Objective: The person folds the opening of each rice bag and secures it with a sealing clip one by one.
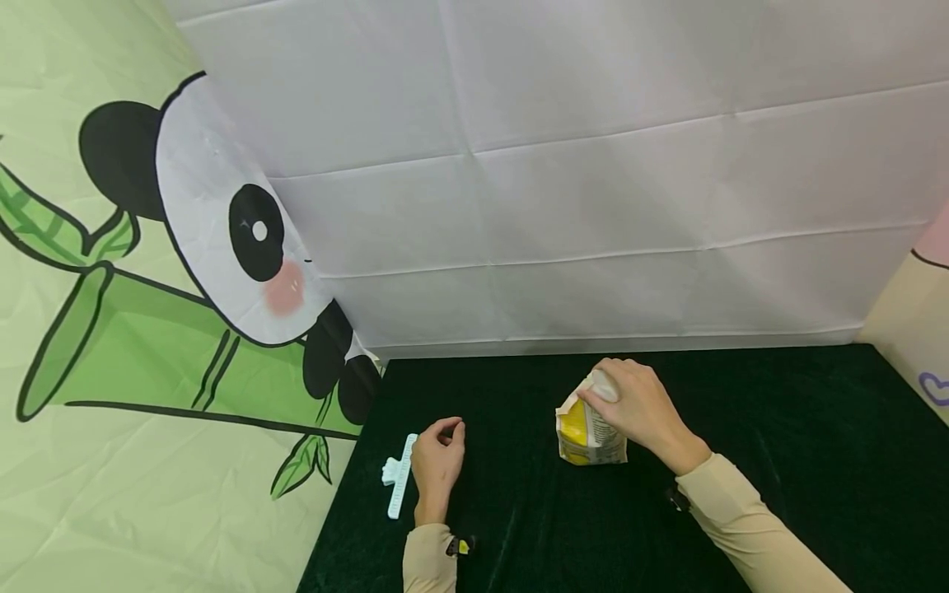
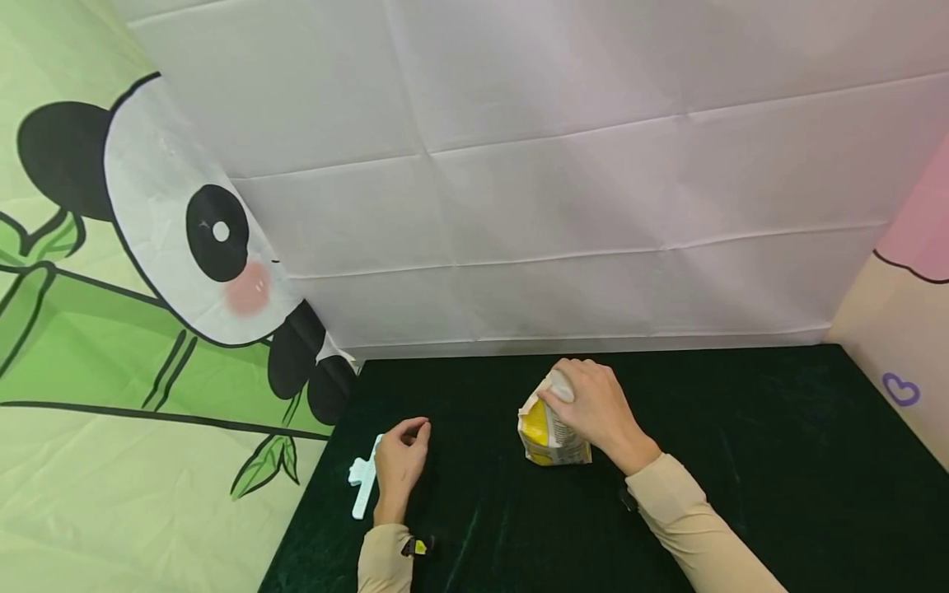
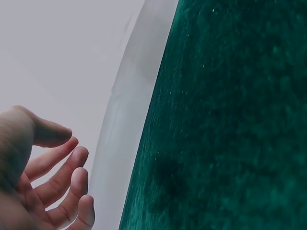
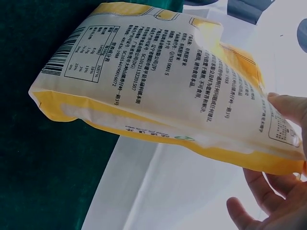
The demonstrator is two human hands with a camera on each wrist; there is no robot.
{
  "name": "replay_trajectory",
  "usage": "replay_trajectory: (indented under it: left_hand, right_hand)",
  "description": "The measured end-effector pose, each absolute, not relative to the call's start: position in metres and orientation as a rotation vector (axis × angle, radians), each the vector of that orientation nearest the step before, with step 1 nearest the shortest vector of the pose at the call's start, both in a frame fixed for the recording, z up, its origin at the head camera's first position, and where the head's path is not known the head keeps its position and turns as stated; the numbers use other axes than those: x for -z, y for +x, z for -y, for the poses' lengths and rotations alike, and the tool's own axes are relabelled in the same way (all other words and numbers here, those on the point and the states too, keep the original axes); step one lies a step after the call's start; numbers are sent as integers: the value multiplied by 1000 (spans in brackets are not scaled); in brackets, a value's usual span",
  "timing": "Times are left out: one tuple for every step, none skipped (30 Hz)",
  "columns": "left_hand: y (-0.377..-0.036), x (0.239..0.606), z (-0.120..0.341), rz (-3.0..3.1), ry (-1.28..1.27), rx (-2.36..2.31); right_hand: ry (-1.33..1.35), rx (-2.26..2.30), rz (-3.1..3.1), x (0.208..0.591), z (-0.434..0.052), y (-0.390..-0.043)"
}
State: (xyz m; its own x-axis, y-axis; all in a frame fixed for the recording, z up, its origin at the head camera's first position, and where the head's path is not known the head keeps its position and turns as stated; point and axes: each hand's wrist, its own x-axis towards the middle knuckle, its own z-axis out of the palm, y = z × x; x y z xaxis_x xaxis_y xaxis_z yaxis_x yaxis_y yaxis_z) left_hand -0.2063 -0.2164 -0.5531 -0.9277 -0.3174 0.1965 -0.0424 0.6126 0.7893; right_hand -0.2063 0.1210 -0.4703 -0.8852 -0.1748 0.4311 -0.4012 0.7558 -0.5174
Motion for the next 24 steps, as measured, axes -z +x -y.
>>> replay_trajectory:
  left_hand:
    - [-206, 553, 217, 2520, 293, 1222]
    - [-206, 553, 218, 2519, 294, 1221]
    - [-206, 552, 219, 2517, 296, 1225]
    - [-206, 551, 219, 2514, 298, 1228]
    - [-205, 550, 220, 2514, 301, 1229]
    - [-205, 550, 221, 2515, 303, 1230]
    - [-205, 550, 221, 2516, 304, 1228]
    - [-205, 549, 221, 2519, 304, 1227]
    - [-205, 549, 222, 2523, 304, 1228]
    - [-205, 549, 222, 2527, 305, 1221]
    - [-205, 549, 223, 2532, 305, 1211]
    - [-205, 549, 224, 2535, 309, 1203]
    - [-205, 549, 224, 2537, 314, 1196]
    - [-205, 549, 225, 2538, 321, 1191]
    - [-206, 549, 226, 2540, 329, 1181]
    - [-206, 550, 228, 2543, 337, 1171]
    - [-206, 550, 230, 2548, 344, 1164]
    - [-206, 549, 231, 2548, 352, 1161]
    - [-206, 549, 233, 2551, 359, 1156]
    - [-207, 550, 235, 2554, 364, 1149]
    - [-207, 550, 236, 2553, 371, 1144]
    - [-207, 549, 238, 2550, 378, 1141]
    - [-207, 549, 239, 2543, 387, 1139]
    - [-206, 548, 241, 2534, 398, 1137]
  right_hand:
    - [441, -884, 2599, 470, -121, -206]
    - [440, -885, 2602, 470, -121, -206]
    - [439, -884, 2605, 470, -121, -206]
    - [437, -885, 2607, 470, -121, -206]
    - [434, -884, 2609, 470, -121, -206]
    - [431, -883, 2611, 470, -121, -206]
    - [429, -881, 2612, 470, -121, -206]
    - [427, -878, 2613, 470, -121, -206]
    - [425, -877, 2613, 470, -121, -206]
    - [424, -876, 2613, 470, -121, -206]
    - [425, -876, 2612, 470, -121, -206]
    - [427, -874, 2610, 470, -121, -206]
    - [431, -873, 2608, 471, -121, -206]
    - [434, -872, 2606, 471, -121, -206]
    - [438, -870, 2604, 471, -121, -206]
    - [442, -869, 2603, 471, -121, -207]
    - [445, -866, 2603, 471, -121, -207]
    - [445, -862, 2603, 471, -121, -207]
    - [445, -862, 2604, 471, -121, -207]
    - [445, -861, 2607, 471, -120, -207]
    - [445, -862, 2609, 471, -120, -208]
    - [443, -864, 2611, 471, -120, -208]
    - [443, -865, 2612, 471, -120, -208]
    - [442, -867, 2613, 470, -120, -208]
